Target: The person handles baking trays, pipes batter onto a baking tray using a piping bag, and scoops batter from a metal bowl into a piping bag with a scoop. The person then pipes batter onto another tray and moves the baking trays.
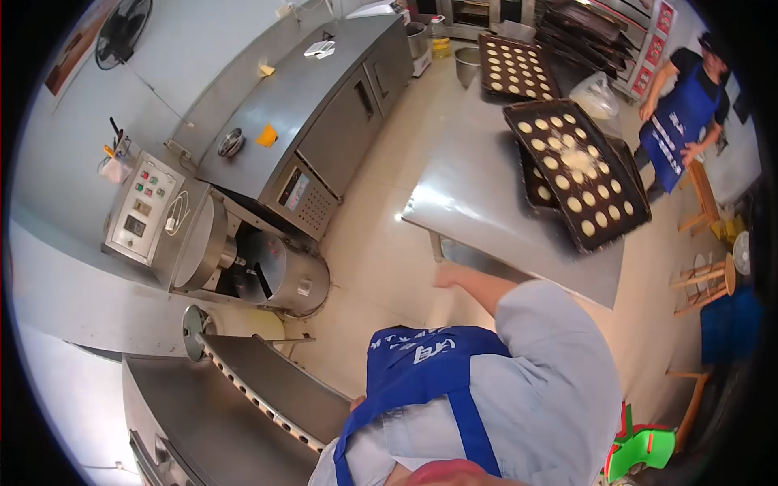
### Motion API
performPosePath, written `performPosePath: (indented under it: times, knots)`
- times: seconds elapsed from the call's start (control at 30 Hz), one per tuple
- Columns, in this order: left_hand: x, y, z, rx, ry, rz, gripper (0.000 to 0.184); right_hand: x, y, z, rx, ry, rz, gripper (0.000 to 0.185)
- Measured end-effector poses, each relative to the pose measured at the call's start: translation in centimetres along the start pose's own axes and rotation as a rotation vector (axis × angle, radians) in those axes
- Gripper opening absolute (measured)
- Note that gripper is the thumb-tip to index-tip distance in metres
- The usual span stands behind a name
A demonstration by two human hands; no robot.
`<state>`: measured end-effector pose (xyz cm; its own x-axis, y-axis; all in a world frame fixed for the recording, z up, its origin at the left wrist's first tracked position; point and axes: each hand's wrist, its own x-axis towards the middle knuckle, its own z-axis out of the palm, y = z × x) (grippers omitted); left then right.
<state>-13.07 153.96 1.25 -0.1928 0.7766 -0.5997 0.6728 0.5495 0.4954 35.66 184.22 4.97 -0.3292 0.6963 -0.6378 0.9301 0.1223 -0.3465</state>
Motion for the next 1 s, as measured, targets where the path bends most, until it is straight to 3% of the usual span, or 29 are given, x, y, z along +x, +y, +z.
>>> performPosePath:
  times: [0.03, 0.13, 0.2, 0.27, 0.33, 0.47, 0.5, 0.6, 0.7, 0.73, 0.83, 0.9, 0.97, 1.0]
  knots:
    - [1.1, 0.6, -0.9, -0.012, -0.04, -0.071, 0.032, 0.5, -4.0, -6.0, -0.038, 0.153, -0.196, 0.045]
    - [6.9, 3.9, -4.5, -0.028, -0.096, -0.129, 0.03, 4.6, -12.0, -16.2, 0.472, 0.618, -0.285, 0.029]
    - [12.1, 6.6, -7.1, -0.014, -0.131, -0.121, 0.029, 9.5, -14.7, -18.5, 0.666, 0.691, -0.289, 0.025]
    - [17.9, 9.5, -11.2, 0.024, -0.175, -0.089, 0.028, 11.2, -16.3, -20.0, 0.576, 0.705, -0.295, 0.024]
    - [24.0, 12.6, -16.0, 0.079, -0.228, -0.027, 0.027, 12.3, -15.9, -21.2, 0.316, 0.529, -0.225, 0.023]
    - [36.4, 18.6, -25.1, 0.175, -0.408, 0.051, 0.026, 12.3, -12.3, -20.4, 0.397, 0.526, -0.025, 0.024]
    - [39.7, 21.5, -27.4, 0.194, -0.465, 0.053, 0.025, 12.0, -11.3, -20.1, 0.443, 0.619, 0.043, 0.024]
    - [48.8, 34.1, -31.4, 0.239, -0.637, -0.042, 0.025, 10.1, -9.2, -20.9, 0.607, 0.786, 0.345, 0.023]
    - [55.0, 48.0, -31.4, 0.175, -0.643, -0.153, 0.017, 7.7, -8.4, -25.1, 0.644, 0.906, 0.527, 0.022]
    - [57.3, 50.4, -29.7, 0.063, -0.597, -0.068, 0.013, 7.9, -7.4, -25.8, 0.642, 0.924, 0.546, 0.022]
    - [63.0, 56.3, -24.1, -0.371, -0.733, 0.294, 0.011, 10.6, -4.2, -29.0, 0.708, 1.012, 0.497, 0.02]
    - [63.6, 60.1, -20.4, -0.306, -0.721, 0.454, 0.013, 13.1, -1.3, -32.0, 0.776, 1.097, 0.558, 0.02]
    - [61.6, 65.0, -18.5, 0.115, -0.667, 0.77, 0.021, 15.1, 3.5, -35.0, 0.776, 1.234, 0.612, 0.024]
    - [61.1, 67.0, -17.4, 0.223, -0.695, 0.68, 0.024, 16.0, 6.3, -37.1, 0.776, 1.245, 0.599, 0.024]
